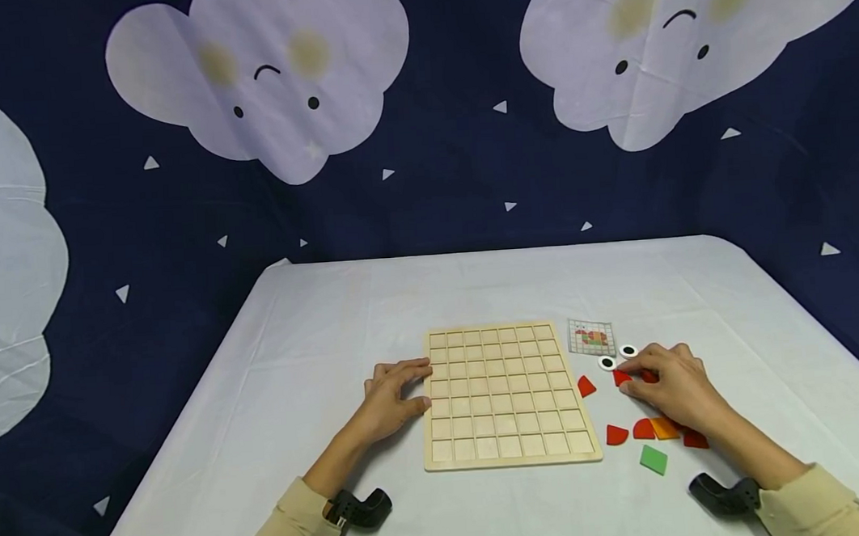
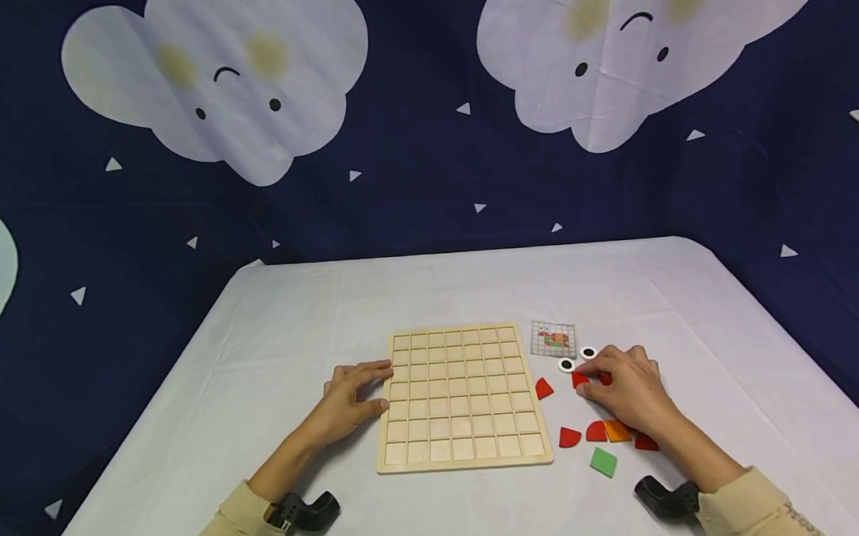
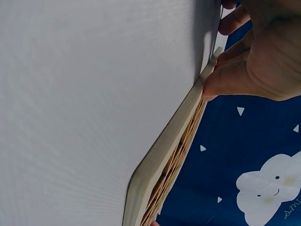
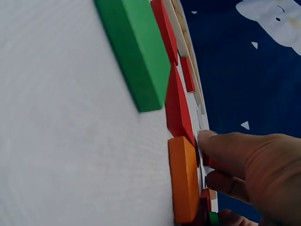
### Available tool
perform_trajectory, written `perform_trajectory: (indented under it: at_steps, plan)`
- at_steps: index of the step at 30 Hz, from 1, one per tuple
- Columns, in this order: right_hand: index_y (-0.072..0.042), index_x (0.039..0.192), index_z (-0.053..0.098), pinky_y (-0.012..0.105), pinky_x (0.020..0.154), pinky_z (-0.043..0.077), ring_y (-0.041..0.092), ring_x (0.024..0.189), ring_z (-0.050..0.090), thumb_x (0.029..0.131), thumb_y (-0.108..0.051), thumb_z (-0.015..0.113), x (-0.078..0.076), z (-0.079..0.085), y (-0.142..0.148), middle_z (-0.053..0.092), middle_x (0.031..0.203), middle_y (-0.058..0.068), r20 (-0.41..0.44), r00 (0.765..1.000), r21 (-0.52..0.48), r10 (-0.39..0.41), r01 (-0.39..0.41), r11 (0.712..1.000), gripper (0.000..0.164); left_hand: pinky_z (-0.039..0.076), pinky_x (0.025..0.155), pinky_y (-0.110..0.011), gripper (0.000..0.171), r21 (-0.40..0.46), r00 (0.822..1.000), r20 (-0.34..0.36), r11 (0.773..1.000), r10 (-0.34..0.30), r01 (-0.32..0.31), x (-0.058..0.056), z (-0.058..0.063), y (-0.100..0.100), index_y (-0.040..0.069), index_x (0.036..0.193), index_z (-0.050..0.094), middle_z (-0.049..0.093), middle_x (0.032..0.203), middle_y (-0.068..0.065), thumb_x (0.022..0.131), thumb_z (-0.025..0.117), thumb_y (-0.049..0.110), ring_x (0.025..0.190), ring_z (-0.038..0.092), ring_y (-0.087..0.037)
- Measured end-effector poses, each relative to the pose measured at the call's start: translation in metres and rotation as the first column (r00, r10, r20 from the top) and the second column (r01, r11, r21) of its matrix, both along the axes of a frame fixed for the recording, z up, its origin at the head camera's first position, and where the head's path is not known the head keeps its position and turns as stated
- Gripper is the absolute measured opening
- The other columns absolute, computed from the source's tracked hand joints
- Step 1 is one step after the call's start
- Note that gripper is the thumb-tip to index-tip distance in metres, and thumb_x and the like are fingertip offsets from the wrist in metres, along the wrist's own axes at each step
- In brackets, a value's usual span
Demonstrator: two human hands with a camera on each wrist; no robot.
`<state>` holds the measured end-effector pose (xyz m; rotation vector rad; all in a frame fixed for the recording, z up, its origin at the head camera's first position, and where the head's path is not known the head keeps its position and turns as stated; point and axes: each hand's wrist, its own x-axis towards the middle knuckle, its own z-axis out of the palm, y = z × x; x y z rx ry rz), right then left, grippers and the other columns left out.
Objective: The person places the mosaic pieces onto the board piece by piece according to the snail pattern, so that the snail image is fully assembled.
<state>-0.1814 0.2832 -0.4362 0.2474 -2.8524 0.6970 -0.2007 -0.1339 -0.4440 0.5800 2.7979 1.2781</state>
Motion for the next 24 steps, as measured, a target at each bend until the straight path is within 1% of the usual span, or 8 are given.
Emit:
perform_trajectory:
  at_steps: [6, 13, 19, 24]
  plan:
    - [-0.01, 0.098, 0.074, 0.036, 0.075, 0.021, 0.021, 0.085, 0.037, 0.076, -0.017, 0.076, 0.0, 0.008, -0.007, 0.063, 0.095, 0.006, -0.025, 1.0, -0.025, 0.016, -0.017, 1.0, 0.023, 0.018, 0.088, -0.043, 0.045, 0.009, 1.0, -0.002, 1.0, 0.004, -0.004, 0.0, -0.001, 0.0, 0.01, 0.125, 0.061, 0.05, 0.142, 0.001, 0.082, 0.07, 0.014, 0.112, 0.036, -0.02]
    - [-0.011, 0.102, 0.073, 0.034, 0.074, 0.024, 0.022, 0.091, 0.037, 0.078, -0.02, 0.074, -0.005, 0.02, -0.027, 0.063, 0.102, 0.007, 0.015, 0.999, -0.076, 0.048, -0.047, 0.996, 0.025, 0.017, 0.088, -0.042, 0.046, 0.015, 1.0, 0.003, 1.0, 0.002, -0.002, 0.0, -0.001, 0.001, 0.009, 0.126, 0.06, 0.049, 0.143, 0.001, 0.082, 0.071, 0.013, 0.112, 0.036, -0.019]
    - [-0.013, 0.104, 0.072, 0.036, 0.076, 0.025, 0.022, 0.094, 0.038, 0.08, -0.021, 0.073, -0.016, 0.024, -0.051, 0.063, 0.107, 0.006, 0.029, 0.995, -0.126, 0.095, -0.09, 0.988, 0.026, 0.017, 0.088, -0.043, 0.045, 0.022, 1.0, 0.001, 1.0, 0.003, -0.003, 0.002, 0.0, 0.001, 0.009, 0.126, 0.06, 0.05, 0.142, 0.001, 0.082, 0.07, 0.013, 0.112, 0.036, -0.02]
    - [-0.015, 0.103, 0.072, 0.035, 0.077, 0.024, 0.022, 0.091, 0.039, 0.08, -0.022, 0.072, -0.028, 0.024, -0.071, 0.063, 0.102, 0.002, 0.035, 0.99, -0.131, 0.133, -0.128, 0.983, 0.024, 0.017, 0.089, -0.043, 0.045, 0.018, 1.0, 0.0, 1.0, 0.01, -0.01, 0.002, 0.0, 0.001, 0.01, 0.126, 0.061, 0.05, 0.142, 0.002, 0.082, 0.07, 0.014, 0.113, 0.036, -0.021]
